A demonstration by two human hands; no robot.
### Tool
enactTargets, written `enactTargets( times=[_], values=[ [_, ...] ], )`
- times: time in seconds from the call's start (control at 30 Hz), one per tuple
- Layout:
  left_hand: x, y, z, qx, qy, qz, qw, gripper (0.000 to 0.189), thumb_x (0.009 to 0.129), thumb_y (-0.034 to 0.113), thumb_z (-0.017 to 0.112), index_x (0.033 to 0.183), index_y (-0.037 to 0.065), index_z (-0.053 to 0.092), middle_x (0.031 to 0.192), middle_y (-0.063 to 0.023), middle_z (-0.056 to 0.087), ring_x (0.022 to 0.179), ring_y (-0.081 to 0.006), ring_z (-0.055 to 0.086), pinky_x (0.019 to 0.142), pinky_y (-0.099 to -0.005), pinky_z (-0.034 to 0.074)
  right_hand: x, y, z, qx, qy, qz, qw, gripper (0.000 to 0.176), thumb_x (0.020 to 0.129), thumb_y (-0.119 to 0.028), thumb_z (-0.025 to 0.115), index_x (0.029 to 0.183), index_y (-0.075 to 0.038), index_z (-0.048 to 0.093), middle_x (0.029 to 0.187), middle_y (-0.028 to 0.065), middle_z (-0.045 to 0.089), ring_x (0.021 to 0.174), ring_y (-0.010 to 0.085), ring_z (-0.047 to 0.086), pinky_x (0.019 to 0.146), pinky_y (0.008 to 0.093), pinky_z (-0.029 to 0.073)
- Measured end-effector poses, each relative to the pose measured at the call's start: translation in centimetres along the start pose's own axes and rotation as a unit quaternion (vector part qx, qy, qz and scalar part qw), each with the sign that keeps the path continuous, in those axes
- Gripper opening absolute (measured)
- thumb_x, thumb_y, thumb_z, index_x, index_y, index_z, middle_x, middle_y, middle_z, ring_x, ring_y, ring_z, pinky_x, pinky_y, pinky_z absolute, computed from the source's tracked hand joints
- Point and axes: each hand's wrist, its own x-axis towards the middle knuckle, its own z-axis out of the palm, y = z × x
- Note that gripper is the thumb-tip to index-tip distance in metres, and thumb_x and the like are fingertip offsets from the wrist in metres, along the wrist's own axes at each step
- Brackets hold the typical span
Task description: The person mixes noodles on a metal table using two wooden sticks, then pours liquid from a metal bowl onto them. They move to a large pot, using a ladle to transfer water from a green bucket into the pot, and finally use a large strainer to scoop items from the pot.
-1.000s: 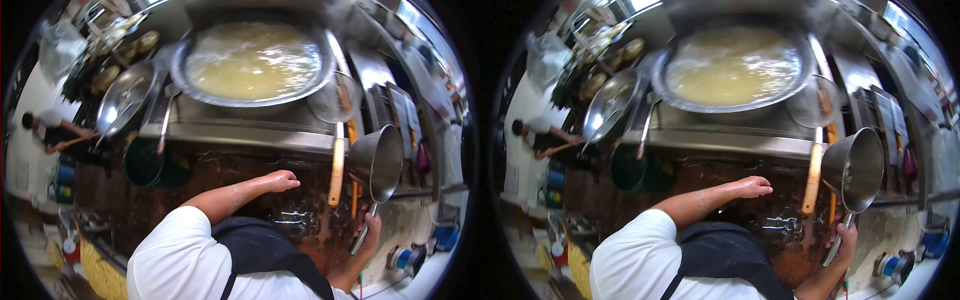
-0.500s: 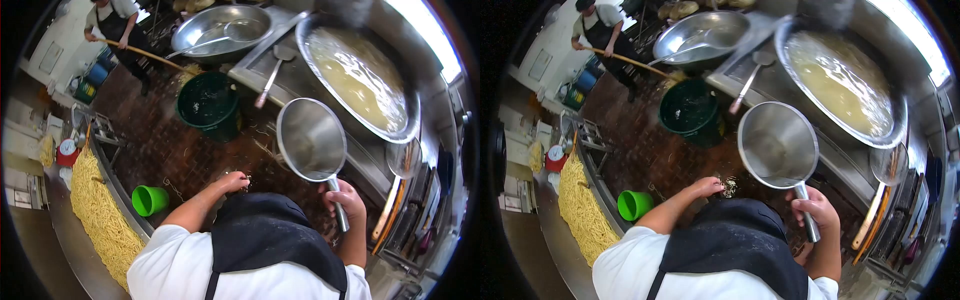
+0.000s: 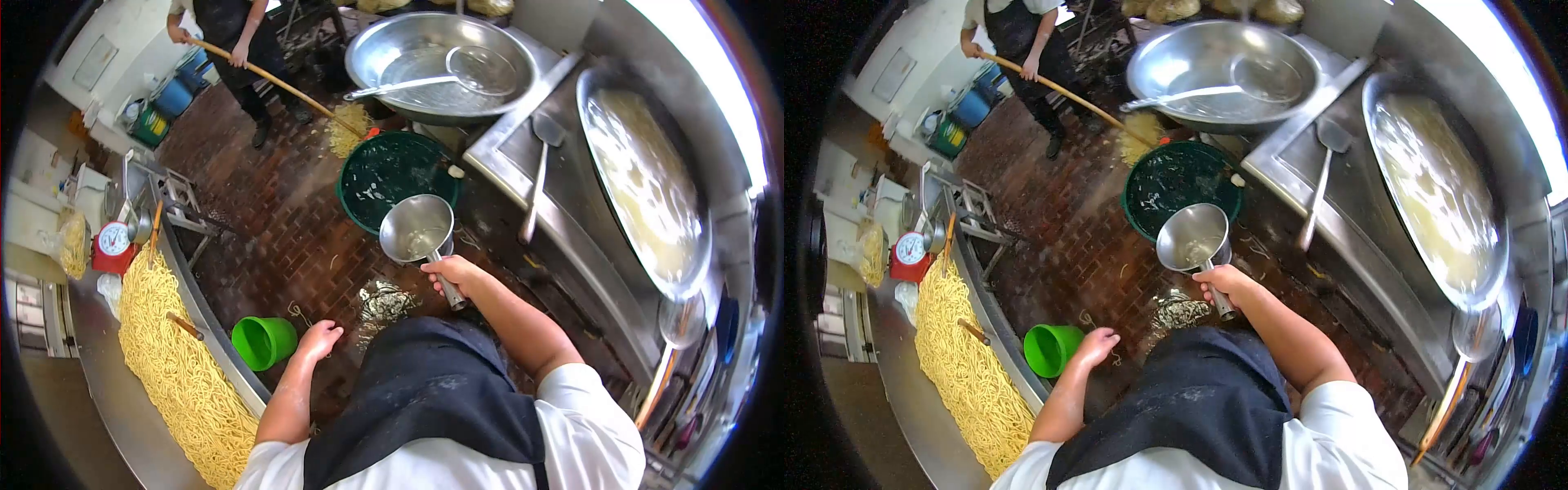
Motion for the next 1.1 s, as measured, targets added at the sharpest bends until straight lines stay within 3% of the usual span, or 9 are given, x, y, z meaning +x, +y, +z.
enactTargets(
  times=[0.13, 0.27, 0.4, 0.47, 0.7, 0.77, 0.87, 1.0, 1.1],
  values=[
    [-0.7, -6.5, 1.8, -0.112, 0.080, -0.053, 0.989, 0.050, 0.090, 0.033, 0.068, 0.124, -0.003, 0.059, 0.090, -0.0099, 0.069, 0.072, -0.0156, 0.062, 0.066, -0.0316, 0.052, 10.7, -2.6, -1.3, -0.094, 0.050, -0.024, 0.994, 0.019, 0.084, -0.016, 0.072, 0.088, -0.004, 0.059, 0.069, 0.0029, 0.058, 0.051, 0.0143, 0.055, 0.047, 0.0343, 0.046],
    [-4.7, -7.0, 3.6, -0.043, 0.056, -0.061, 0.996, 0.044, 0.090, 0.032, 0.066, 0.117, -0.002, 0.063, 0.090, -0.0103, 0.069, 0.074, -0.0172, 0.063, 0.068, -0.0340, 0.053, 21.4, -4.3, -4.9, -0.386, 0.137, -0.026, 0.912, 0.044, 0.080, -0.022, 0.072, 0.112, 0.001, 0.053, 0.076, 0.0152, 0.065, 0.054, 0.0255, 0.065, 0.053, 0.0411, 0.051],
    [-7.7, -7.2, 6.4, -0.166, 0.044, -0.234, 0.957, 0.043, 0.089, 0.041, 0.060, 0.104, 0.001, 0.067, 0.105, -0.0225, 0.067, 0.104, -0.0382, 0.063, 0.089, -0.0432, 0.049, 27.1, -3.6, -6.9, -0.478, 0.283, -0.057, 0.830, 0.044, 0.083, -0.020, 0.063, 0.122, -0.001, 0.053, 0.113, 0.0281, 0.064, 0.105, 0.0384, 0.065, 0.088, 0.0452, 0.051],
    [-8.4, -7.9, 9.0, -0.068, -0.066, -0.148, 0.984, 0.041, 0.091, 0.041, 0.058, 0.106, 0.004, 0.067, 0.109, -0.0223, 0.066, 0.104, -0.0390, 0.062, 0.089, -0.0434, 0.048, 28.8, -4.5, -7.6, -0.481, 0.269, 0.032, 0.834, 0.042, 0.085, -0.019, 0.059, 0.124, -0.004, 0.054, 0.125, 0.0273, 0.059, 0.119, 0.0411, 0.057, 0.096, 0.0468, 0.048],
    [-8.5, 0.1, 7.0, -0.221, 0.025, -0.268, 0.937, 0.051, 0.092, 0.043, 0.057, 0.121, 0.001, 0.063, 0.120, -0.0236, 0.063, 0.115, -0.0394, 0.058, 0.098, -0.0422, 0.046, 36.6, -1.1, -8.0, -0.627, 0.203, -0.070, 0.749, 0.037, 0.082, -0.015, 0.068, 0.114, 0.000, 0.058, 0.107, 0.0231, 0.067, 0.096, 0.0367, 0.068, 0.075, 0.0469, 0.056],
    [-8.9, 1.2, 6.2, -0.224, 0.044, -0.266, 0.937, 0.052, 0.091, 0.041, 0.058, 0.120, -0.001, 0.063, 0.120, -0.0230, 0.063, 0.116, -0.0390, 0.058, 0.099, -0.0423, 0.046, 35.2, -2.3, -7.4, -0.396, 0.060, 0.032, 0.916, 0.022, 0.080, -0.017, 0.074, 0.092, -0.003, 0.062, 0.075, 0.0113, 0.066, 0.066, 0.0248, 0.067, 0.055, 0.0404, 0.053],
    [-9.6, -0.1, 7.2, -0.184, 0.085, -0.224, 0.953, 0.046, 0.092, 0.041, 0.057, 0.112, 0.001, 0.066, 0.112, -0.0222, 0.066, 0.109, -0.0396, 0.060, 0.095, -0.0429, 0.047, 31.3, -2.1, -6.4, -0.111, -0.032, 0.067, 0.991, 0.021, 0.080, -0.018, 0.076, 0.076, -0.008, 0.058, 0.057, 0.0029, 0.052, 0.049, 0.0153, 0.053, 0.046, 0.0340, 0.046],
    [-8.7, -8.4, 12.5, -0.075, 0.060, -0.039, 0.995, 0.037, 0.092, 0.040, 0.058, 0.090, 0.004, 0.067, 0.094, -0.0202, 0.066, 0.091, -0.0387, 0.063, 0.081, -0.0439, 0.050, 20.8, -1.9, -5.9, -0.043, -0.059, -0.029, 0.997, 0.024, 0.080, -0.014, 0.076, 0.095, -0.007, 0.059, 0.066, 0.0002, 0.052, 0.051, 0.0118, 0.049, 0.046, 0.0287, 0.043],
    [-7.4, -9.0, 11.0, -0.182, -0.071, -0.145, 0.970, 0.029, 0.091, 0.030, 0.061, 0.091, 0.002, 0.068, 0.083, -0.0129, 0.068, 0.073, -0.0252, 0.064, 0.068, -0.0376, 0.052, 9.5, -4.4, -3.1, -0.052, -0.034, -0.069, 0.996, 0.029, 0.079, -0.014, 0.078, 0.100, -0.008, 0.060, 0.076, 0.0005, 0.058, 0.060, 0.0090, 0.053, 0.052, 0.0242, 0.044]
  ],
)
